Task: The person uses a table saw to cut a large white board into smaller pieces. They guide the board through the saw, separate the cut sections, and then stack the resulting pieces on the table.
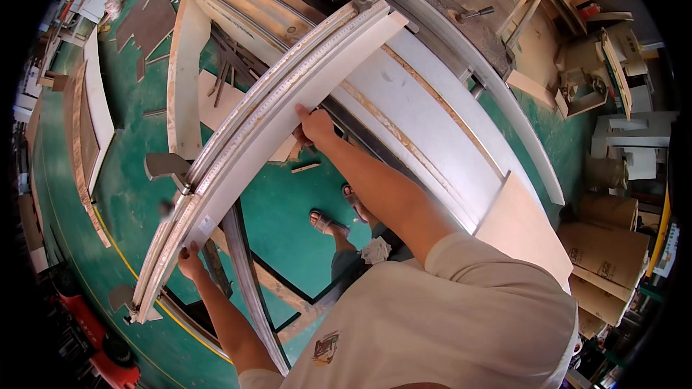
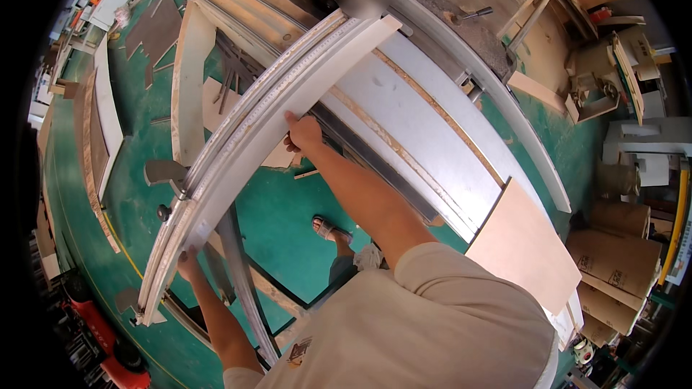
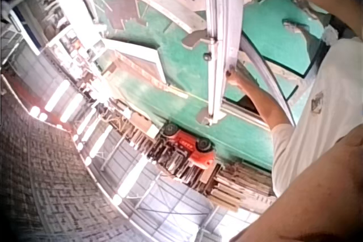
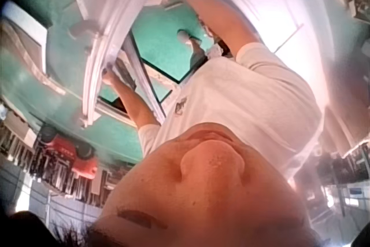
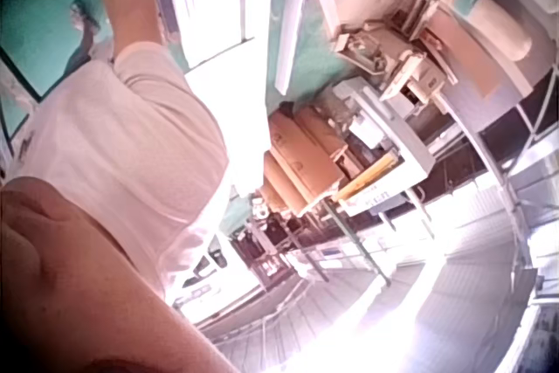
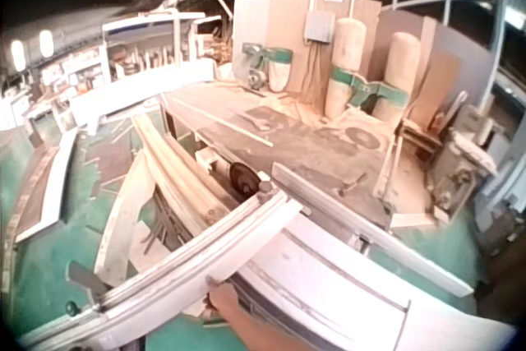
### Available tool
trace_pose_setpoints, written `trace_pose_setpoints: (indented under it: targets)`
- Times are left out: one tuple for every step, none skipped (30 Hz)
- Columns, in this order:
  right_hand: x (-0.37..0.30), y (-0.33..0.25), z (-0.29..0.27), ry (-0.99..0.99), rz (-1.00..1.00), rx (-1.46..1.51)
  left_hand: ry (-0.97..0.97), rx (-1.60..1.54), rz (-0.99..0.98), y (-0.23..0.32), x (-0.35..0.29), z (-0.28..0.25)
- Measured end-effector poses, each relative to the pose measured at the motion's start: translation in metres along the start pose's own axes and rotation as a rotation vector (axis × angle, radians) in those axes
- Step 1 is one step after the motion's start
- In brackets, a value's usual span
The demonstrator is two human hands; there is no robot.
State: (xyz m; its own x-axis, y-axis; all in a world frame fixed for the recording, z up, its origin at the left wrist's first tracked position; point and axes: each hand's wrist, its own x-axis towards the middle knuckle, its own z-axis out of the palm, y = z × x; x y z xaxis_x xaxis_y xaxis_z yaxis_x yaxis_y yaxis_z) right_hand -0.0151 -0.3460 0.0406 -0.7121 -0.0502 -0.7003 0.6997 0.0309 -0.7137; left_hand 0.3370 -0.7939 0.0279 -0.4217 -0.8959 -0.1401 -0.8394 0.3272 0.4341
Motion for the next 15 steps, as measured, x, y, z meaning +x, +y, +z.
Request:
trace_pose_setpoints:
  targets:
    - [-0.003, -0.002, 0.002, -0.007, 0.01, 0.001, 0.01, 0.006, 0.003, -0.003, 0.0, -0.001]
    - [-0.004, -0.005, 0.005, -0.016, -0.001, 0.015, 0.021, 0.012, 0.006, -0.007, 0.002, -0.002]
    - [-0.003, -0.004, 0.004, -0.017, -0.009, 0.028, 0.032, 0.018, 0.012, -0.007, 0.002, 0.0]
    - [-0.003, -0.003, 0.004, -0.019, -0.017, 0.041, 0.044, 0.024, 0.017, -0.008, 0.001, 0.001]
    - [-0.002, -0.003, 0.005, -0.021, -0.006, 0.048, 0.058, 0.03, 0.02, -0.009, 0.002, 0.001]
    - [0.0, -0.003, 0.003, -0.021, 0.007, 0.048, 0.056, 0.029, 0.023, -0.006, -0.001, 0.002]
    - [0.002, -0.002, 0.001, -0.022, 0.019, 0.046, 0.055, 0.029, 0.025, -0.003, -0.001, 0.004]
    - [0.003, -0.002, -0.001, -0.021, 0.028, 0.045, 0.055, 0.029, 0.026, 0.0, -0.002, 0.006]
    - [0.003, -0.004, -0.002, -0.024, 0.036, 0.043, 0.066, 0.003, 0.021, 0.0, -0.002, 0.006]
    - [0.003, -0.006, -0.001, -0.026, 0.044, 0.041, 0.077, -0.022, 0.017, 0.0, -0.003, 0.007]
    - [0.003, -0.007, 0.0, -0.023, 0.055, 0.045, 0.088, -0.047, 0.013, -0.001, -0.004, 0.006]
    - [0.006, -0.007, 0.0, -0.016, 0.062, 0.05, 0.087, -0.1, 0.033, -0.002, -0.003, 0.007]
    - [0.008, -0.006, 0.0, -0.007, 0.069, 0.057, 0.075, -0.098, 0.017, -0.003, -0.004, 0.007]
    - [0.009, -0.005, 0.0, 0.007, 0.079, 0.086, 0.062, -0.095, 0.003, -0.003, -0.003, 0.006]
    - [0.009, -0.003, 0.005, 0.017, 0.09, 0.113, 0.054, -0.091, -0.013, 0.0, -0.004, 0.001]
